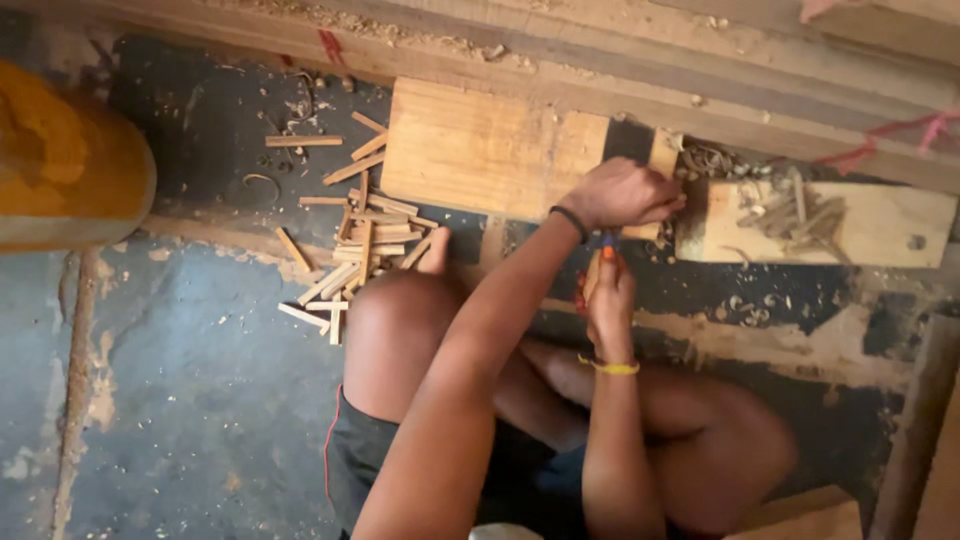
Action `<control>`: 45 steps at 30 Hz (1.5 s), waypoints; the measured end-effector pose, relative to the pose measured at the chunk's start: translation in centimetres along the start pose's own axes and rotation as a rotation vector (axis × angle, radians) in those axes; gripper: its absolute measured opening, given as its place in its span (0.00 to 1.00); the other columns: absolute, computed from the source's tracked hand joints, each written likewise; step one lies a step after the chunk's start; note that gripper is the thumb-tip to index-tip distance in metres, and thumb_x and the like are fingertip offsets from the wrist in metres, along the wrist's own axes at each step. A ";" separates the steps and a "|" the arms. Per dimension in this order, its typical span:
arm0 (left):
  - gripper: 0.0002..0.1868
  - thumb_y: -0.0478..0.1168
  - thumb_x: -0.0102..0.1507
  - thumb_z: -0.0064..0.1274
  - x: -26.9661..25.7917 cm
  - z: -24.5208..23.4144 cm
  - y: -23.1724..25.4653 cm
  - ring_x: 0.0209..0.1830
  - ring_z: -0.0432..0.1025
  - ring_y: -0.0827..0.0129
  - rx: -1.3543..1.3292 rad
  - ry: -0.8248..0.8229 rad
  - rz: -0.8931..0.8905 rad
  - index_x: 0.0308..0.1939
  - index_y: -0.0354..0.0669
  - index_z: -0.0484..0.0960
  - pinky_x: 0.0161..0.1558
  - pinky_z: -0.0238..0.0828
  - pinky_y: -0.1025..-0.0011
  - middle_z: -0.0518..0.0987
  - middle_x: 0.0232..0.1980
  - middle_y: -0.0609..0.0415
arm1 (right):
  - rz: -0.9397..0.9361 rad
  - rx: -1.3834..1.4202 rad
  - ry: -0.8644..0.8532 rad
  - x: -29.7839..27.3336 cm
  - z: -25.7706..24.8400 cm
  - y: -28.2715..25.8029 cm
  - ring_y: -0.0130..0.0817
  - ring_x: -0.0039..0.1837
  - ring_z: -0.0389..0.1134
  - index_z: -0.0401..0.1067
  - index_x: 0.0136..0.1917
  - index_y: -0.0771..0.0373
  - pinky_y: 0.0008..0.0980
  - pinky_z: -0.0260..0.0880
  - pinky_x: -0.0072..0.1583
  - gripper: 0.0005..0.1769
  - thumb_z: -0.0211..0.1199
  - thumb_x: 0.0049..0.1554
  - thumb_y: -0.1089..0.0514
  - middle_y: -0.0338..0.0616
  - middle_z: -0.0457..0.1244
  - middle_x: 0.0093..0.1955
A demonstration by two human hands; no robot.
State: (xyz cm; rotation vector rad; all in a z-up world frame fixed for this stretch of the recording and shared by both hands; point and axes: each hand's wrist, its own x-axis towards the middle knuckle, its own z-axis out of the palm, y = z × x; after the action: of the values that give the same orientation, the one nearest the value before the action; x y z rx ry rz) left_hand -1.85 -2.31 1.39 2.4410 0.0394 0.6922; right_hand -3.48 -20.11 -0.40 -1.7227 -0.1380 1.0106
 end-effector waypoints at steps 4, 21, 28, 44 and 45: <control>0.11 0.49 0.65 0.56 -3.1 -2.3 2.1 0.35 0.78 0.54 0.041 0.065 0.041 0.42 0.47 0.81 0.40 0.75 0.57 0.83 0.36 0.52 | -0.007 0.221 -0.081 0.6 -1.0 0.6 0.26 0.23 0.53 0.64 0.48 0.60 0.25 0.48 0.24 0.21 0.50 0.67 0.40 0.41 0.58 0.31; 0.32 0.52 0.59 0.61 -7.3 -4.9 2.8 0.56 0.69 0.58 0.455 0.182 -0.382 0.66 0.50 0.74 0.57 0.63 0.56 0.76 0.52 0.54 | -0.024 0.216 0.019 -4.5 -6.0 1.9 0.24 0.23 0.52 0.65 0.47 0.58 0.22 0.45 0.24 0.17 0.56 0.64 0.43 0.39 0.58 0.32; 0.21 0.49 0.60 0.60 -7.6 -4.2 2.1 0.55 0.69 0.59 0.405 0.273 -0.414 0.56 0.53 0.82 0.59 0.63 0.58 0.77 0.50 0.57 | -0.015 0.055 -0.013 -4.9 -5.8 1.7 0.23 0.25 0.56 0.66 0.46 0.57 0.22 0.49 0.25 0.16 0.59 0.63 0.43 0.38 0.59 0.32; 0.10 0.48 0.60 0.62 -6.6 -4.5 1.6 0.51 0.71 0.57 0.406 0.315 -0.529 0.41 0.52 0.82 0.55 0.64 0.56 0.77 0.44 0.57 | -0.056 0.129 0.032 -7.3 -5.2 2.1 0.23 0.24 0.55 0.65 0.48 0.59 0.22 0.48 0.25 0.14 0.55 0.67 0.46 0.39 0.60 0.32; 0.12 0.49 0.59 0.62 -6.4 -4.5 1.6 0.51 0.71 0.57 0.412 0.326 -0.532 0.43 0.52 0.82 0.55 0.63 0.56 0.78 0.45 0.56 | -0.050 0.119 0.040 -7.3 -5.2 2.0 0.24 0.24 0.55 0.66 0.49 0.59 0.22 0.48 0.25 0.15 0.54 0.67 0.46 0.39 0.60 0.32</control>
State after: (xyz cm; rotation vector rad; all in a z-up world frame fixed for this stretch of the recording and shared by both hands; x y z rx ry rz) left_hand -9.80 -2.44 2.33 2.4876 1.0079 0.8823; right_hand -5.34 -28.70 2.24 -1.6218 -0.0929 0.9293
